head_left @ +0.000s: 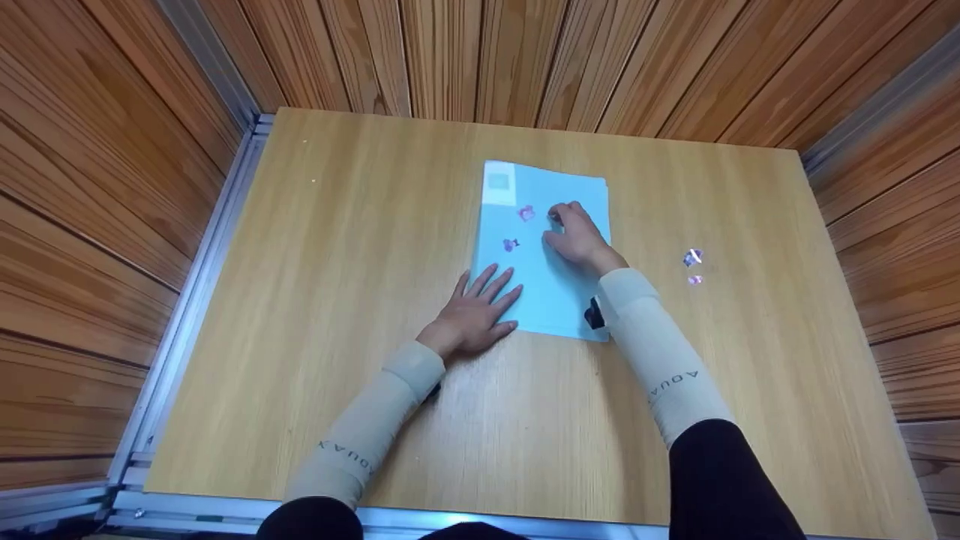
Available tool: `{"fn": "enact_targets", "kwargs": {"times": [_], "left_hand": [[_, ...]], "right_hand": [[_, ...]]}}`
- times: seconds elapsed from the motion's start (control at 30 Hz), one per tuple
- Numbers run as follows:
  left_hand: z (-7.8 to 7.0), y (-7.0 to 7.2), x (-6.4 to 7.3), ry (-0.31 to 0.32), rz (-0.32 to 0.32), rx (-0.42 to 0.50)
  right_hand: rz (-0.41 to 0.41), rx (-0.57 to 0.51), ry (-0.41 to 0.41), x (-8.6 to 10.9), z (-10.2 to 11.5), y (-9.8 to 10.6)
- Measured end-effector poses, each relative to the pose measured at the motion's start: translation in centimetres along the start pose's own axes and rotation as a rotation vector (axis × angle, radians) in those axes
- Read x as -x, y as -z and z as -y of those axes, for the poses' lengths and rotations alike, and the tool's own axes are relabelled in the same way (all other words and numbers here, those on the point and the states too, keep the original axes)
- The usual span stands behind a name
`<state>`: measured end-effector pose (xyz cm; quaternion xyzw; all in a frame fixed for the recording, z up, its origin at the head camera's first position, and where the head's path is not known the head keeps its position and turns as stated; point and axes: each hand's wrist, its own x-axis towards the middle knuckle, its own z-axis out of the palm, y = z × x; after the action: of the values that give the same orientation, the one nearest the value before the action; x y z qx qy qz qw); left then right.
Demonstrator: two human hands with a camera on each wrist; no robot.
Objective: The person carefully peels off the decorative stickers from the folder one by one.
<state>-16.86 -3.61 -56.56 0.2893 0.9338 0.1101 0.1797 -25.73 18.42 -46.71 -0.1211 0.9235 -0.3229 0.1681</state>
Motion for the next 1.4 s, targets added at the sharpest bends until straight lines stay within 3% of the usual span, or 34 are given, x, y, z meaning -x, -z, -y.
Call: {"fn": "enact_targets", "kwargs": {"times": [0.13, 0.3, 0.73, 0.97, 1.4], "left_hand": [[0.5, -0.7, -0.6, 0.000, 0.002, -0.006], [0.4, -0.6, -0.2, -0.006, -0.004, -0.002], [-0.2, -1.0, -0.4, -0.015, -0.022, -0.030], [-0.2, -0.9, -0.2, -0.020, -0.043, -0.040], [-0.6, -0.2, -0.3, -0.024, -0.042, -0.047]], "right_hand": [[-0.044, 0.047, -0.084, -5.5, -4.5, -3.1], [-0.073, 0.060, -0.060, -7.0, -5.3, -4.1], [-0.096, 0.094, -0.078, -7.5, -4.8, -4.7], [-0.102, 0.141, -0.020, -8.0, -4.8, -4.7], [-0.070, 0.159, 0.006, -8.3, -5.7, -3.7]]}}
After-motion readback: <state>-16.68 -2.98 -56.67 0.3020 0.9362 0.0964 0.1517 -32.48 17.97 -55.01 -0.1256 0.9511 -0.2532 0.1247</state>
